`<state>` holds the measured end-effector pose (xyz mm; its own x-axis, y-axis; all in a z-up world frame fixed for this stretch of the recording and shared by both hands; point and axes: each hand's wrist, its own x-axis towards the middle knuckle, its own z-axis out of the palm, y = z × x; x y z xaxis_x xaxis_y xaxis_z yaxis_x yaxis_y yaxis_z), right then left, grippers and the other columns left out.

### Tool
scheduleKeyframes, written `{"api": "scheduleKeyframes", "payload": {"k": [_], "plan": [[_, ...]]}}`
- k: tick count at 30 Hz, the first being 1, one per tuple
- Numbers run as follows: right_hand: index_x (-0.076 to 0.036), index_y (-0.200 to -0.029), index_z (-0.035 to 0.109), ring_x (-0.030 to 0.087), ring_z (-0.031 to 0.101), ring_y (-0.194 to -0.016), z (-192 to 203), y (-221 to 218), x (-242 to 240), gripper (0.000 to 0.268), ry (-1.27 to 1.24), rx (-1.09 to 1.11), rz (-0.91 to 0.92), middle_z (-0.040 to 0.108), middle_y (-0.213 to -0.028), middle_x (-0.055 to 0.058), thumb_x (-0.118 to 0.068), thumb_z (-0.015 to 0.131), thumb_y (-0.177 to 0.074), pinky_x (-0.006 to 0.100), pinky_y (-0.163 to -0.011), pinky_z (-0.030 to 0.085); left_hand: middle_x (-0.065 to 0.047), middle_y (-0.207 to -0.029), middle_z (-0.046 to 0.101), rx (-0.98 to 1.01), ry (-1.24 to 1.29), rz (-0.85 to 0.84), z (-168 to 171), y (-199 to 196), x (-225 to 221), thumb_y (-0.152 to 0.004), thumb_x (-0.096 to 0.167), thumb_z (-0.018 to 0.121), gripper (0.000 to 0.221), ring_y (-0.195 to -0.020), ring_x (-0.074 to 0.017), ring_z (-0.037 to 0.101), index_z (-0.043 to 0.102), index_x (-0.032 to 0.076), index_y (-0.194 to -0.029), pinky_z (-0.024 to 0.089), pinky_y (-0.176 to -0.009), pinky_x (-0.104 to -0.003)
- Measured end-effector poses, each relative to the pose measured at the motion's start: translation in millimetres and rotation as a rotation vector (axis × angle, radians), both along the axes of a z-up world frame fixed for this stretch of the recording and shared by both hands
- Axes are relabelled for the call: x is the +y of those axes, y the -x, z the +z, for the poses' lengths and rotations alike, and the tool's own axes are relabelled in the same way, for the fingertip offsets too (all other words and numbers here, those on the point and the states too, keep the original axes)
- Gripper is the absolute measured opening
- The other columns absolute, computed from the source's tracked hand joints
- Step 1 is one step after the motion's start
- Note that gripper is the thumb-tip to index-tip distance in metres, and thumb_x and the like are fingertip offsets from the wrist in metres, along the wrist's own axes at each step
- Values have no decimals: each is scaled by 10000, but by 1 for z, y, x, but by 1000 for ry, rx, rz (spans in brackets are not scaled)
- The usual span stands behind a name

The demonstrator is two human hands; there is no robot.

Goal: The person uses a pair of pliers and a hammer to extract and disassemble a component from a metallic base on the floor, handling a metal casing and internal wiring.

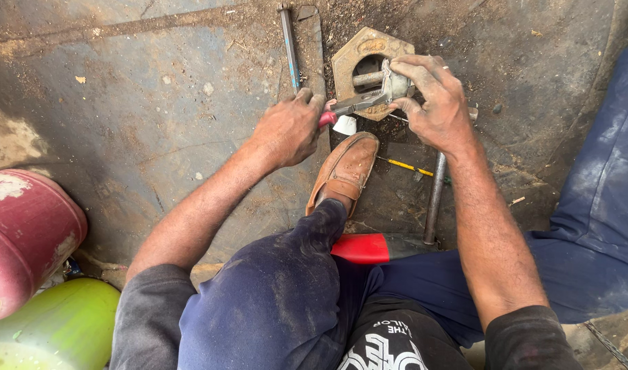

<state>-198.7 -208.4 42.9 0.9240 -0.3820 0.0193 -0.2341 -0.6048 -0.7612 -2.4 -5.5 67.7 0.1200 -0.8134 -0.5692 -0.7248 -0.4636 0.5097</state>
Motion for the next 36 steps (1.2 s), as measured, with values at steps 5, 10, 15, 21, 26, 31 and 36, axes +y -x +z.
{"api": "scheduleKeyframes", "payload": {"k": [5, 10, 15, 21, 26, 31, 36], "plan": [[-70, -1338, 665, 287, 663, -1281, 12, -2, -3, 560, 8, -41, 6, 683, -1367, 122, 4, 878, -825, 404, -1136, 558, -225, -1142, 585, -124, 114, -81, 8, -10, -2, -946, 233, 634, 384, -1018, -400, 649, 544, -22, -1220, 546, -834, -546], [-57, -1298, 666, 282, 676, -1287, 28, -3, -5, 523, -27, -152, 9, 696, -1345, 118, 0, 894, -830, 404, -1146, 570, -197, -1158, 594, -87, 174, -63, 15, -16, -3, -969, 217, 621, 340, -1028, -407, 648, 554, 17, -1236, 550, -828, -526], [-38, -1265, 677, 280, 680, -1293, 48, -5, -9, 486, -25, -202, 23, 697, -1337, 116, -23, 904, -836, 398, -1120, 567, -172, -934, 667, 8, 262, -33, 18, -18, -5, -987, 315, 670, 321, -858, -396, 689, 577, 40, -1126, 550, -717, -531], [-44, -1227, 684, 283, 678, -1267, 62, -4, -11, 466, 55, -267, 58, 706, -1310, 102, -59, 928, -830, 392, -1100, 593, -132, -749, 692, -20, 181, 18, 19, -10, -5, -836, 429, 767, 420, -699, -367, 705, 568, 104, -1011, 559, -618, -512], [-63, -1185, 690, 270, 684, -1263, 51, -1, -8, 419, 30, -261, 59, 714, -1299, 81, -93, 929, -842, 381, -1086, 565, -131, -784, 689, -64, 168, 38, 5, 0, 2, -950, 407, 714, 340, -700, -364, 702, 565, 106, -1004, 555, -606, -510], [-93, -1191, 678, 253, 691, -1261, 26, 4, -5, 419, -112, -239, 95, 725, -1293, 83, -131, 910, -843, 380, -1075, 567, -117, -776, 683, -25, 141, 63, -19, 12, 17, -945, 400, 699, 325, -677, -333, 713, 567, 110, -1009, 558, -597, -510], [-84, -1291, 630, 302, 673, -1284, 1, 4, 0, 522, -18, -151, 123, 686, -1361, 139, -118, 904, -847, 386, -1067, 549, -110, -790, 719, 21, 147, 167, -34, 21, 26, -917, 310, 681, 215, -643, -319, 724, 626, 144, -1043, 577, -600, -505]]}}
